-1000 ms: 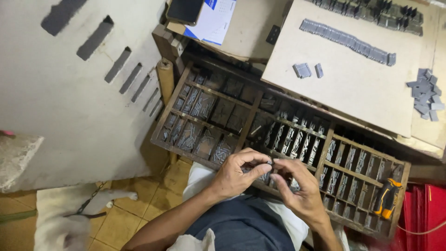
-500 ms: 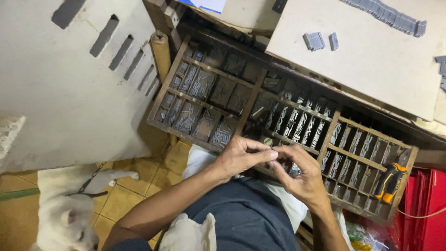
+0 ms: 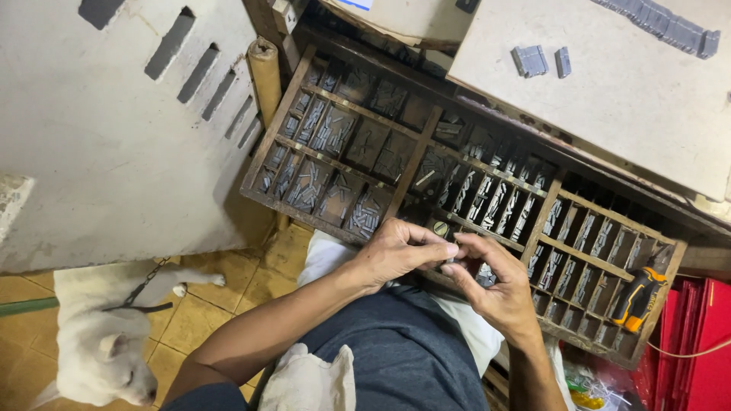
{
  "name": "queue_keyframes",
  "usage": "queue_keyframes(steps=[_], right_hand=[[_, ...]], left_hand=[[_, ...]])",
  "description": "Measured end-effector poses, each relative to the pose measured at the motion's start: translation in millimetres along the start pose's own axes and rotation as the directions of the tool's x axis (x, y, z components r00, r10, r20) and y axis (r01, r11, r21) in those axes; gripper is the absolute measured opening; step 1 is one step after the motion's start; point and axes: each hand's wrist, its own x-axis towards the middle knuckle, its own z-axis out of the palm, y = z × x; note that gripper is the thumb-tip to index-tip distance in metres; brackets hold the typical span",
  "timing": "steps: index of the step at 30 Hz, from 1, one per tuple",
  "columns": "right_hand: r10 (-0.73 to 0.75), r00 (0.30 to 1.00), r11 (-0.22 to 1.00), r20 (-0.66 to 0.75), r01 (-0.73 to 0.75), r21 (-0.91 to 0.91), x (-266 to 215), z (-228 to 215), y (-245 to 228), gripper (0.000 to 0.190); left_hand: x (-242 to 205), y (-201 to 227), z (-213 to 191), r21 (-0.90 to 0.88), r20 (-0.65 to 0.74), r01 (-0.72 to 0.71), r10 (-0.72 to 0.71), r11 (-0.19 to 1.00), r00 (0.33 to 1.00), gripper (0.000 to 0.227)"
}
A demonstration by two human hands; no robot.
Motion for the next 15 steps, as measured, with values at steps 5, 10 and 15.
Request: queue_keyframes(steps=[5,10,15], right_hand=[[-0.07,0.997,0.996,-0.015,0.069,-0.057,-6,1,13,0.047],[-0.209,0.977,0.971,-0.05,0.201,-0.13,-18,7,40,0.043],[-0.212,0.972,0.975,-0.101,0.203,-0.095,-20,10,31,0.044]], left_hand=[[-2,-3,-1,0.097,0.006,-0.103,0.103,0.99,0.995,0.024],[-9,-5,2,0.375,-0.034,-0.196,0.224,0.906,0.974,0.027],[-10,-17,5,0.367,-0.051,-0.258,0.296,0.894,0.954,0.022]])
